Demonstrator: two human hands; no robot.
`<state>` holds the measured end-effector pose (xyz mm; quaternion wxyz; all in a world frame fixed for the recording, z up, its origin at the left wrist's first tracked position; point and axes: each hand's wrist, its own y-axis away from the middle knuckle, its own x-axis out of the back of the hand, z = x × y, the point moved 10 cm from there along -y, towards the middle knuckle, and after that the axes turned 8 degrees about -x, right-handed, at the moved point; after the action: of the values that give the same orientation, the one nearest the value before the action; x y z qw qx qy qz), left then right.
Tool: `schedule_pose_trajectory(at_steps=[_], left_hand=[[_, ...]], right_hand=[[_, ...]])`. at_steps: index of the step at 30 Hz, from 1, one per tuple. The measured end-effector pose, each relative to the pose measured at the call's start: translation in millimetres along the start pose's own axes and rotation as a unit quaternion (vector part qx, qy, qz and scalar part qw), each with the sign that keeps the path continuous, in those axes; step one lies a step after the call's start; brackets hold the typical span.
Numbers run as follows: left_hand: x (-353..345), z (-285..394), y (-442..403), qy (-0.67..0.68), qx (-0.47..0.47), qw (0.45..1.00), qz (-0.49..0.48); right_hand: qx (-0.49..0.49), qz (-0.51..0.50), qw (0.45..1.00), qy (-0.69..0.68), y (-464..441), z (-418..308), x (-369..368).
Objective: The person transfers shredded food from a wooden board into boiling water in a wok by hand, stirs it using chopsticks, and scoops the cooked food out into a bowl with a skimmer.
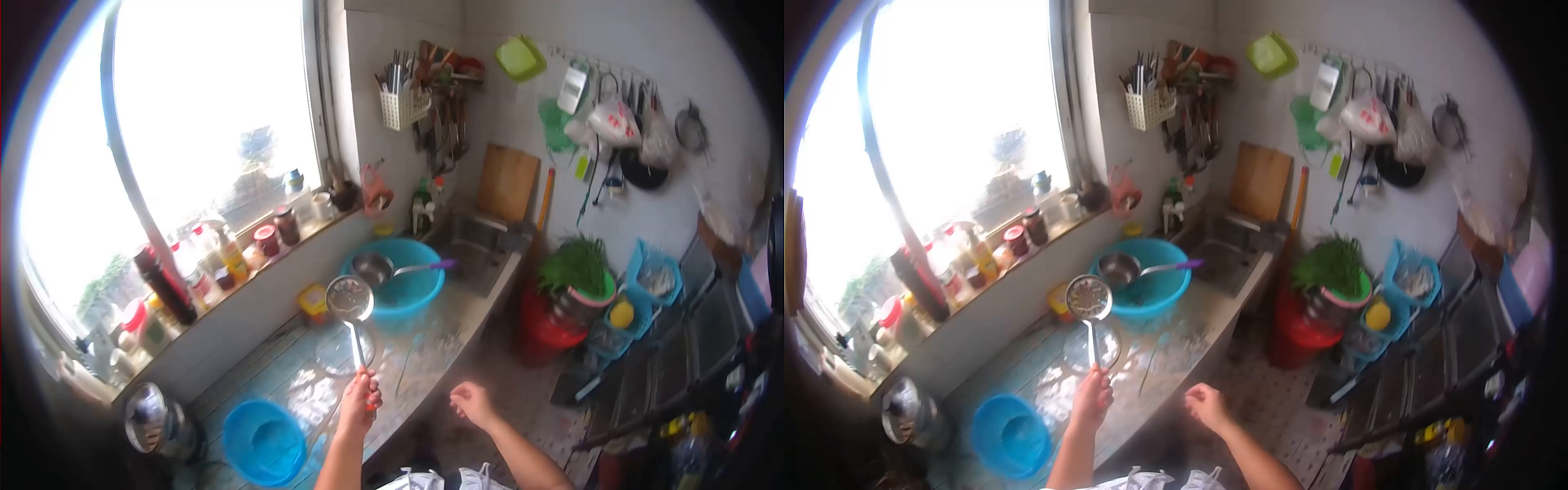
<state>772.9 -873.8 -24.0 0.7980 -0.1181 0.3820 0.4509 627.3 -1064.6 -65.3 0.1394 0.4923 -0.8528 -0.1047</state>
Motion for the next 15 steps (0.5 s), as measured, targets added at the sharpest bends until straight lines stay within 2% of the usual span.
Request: schedule_pose_trajectory(at_steps=[3, 5, 7, 9, 10, 12, 13, 15], left_hand=[[-39, -13, -72, 0.027, 0.026, 0.999, -0.002], [-61, -19, -111, 0.045, 0.024, 0.999, -0.016], [-81, -21, -141, 0.017, 0.021, 1.000, 0.001], [-94, -23, -168, 0.006, -0.001, 1.000, 0.006], [-94, -29, -178, -0.009, 0.009, 1.000, 0.027], [-94, -43, -190, -0.029, 0.020, 0.998, 0.056], [-97, -49, -192, -0.035, 0.020, 0.997, 0.064], [-114, -50, -189, -0.031, -0.003, 0.994, 0.100]], right_hand=[[0.028, 0.053, 0.996, 0.070, -72, -92, 81], [0.130, 0.135, 0.964, 0.191, -101, -205, 128], [0.283, 0.158, 0.932, 0.161, -159, -291, 171], [0.399, 0.188, 0.876, 0.197, -196, -397, 188], [0.510, 0.211, 0.807, 0.210, -207, -453, 186], [0.590, 0.217, 0.740, 0.239, -250, -546, 174], [0.623, 0.183, 0.729, 0.216, -281, -588, 168], [0.592, 0.140, 0.774, 0.175, -353, -666, 152]])
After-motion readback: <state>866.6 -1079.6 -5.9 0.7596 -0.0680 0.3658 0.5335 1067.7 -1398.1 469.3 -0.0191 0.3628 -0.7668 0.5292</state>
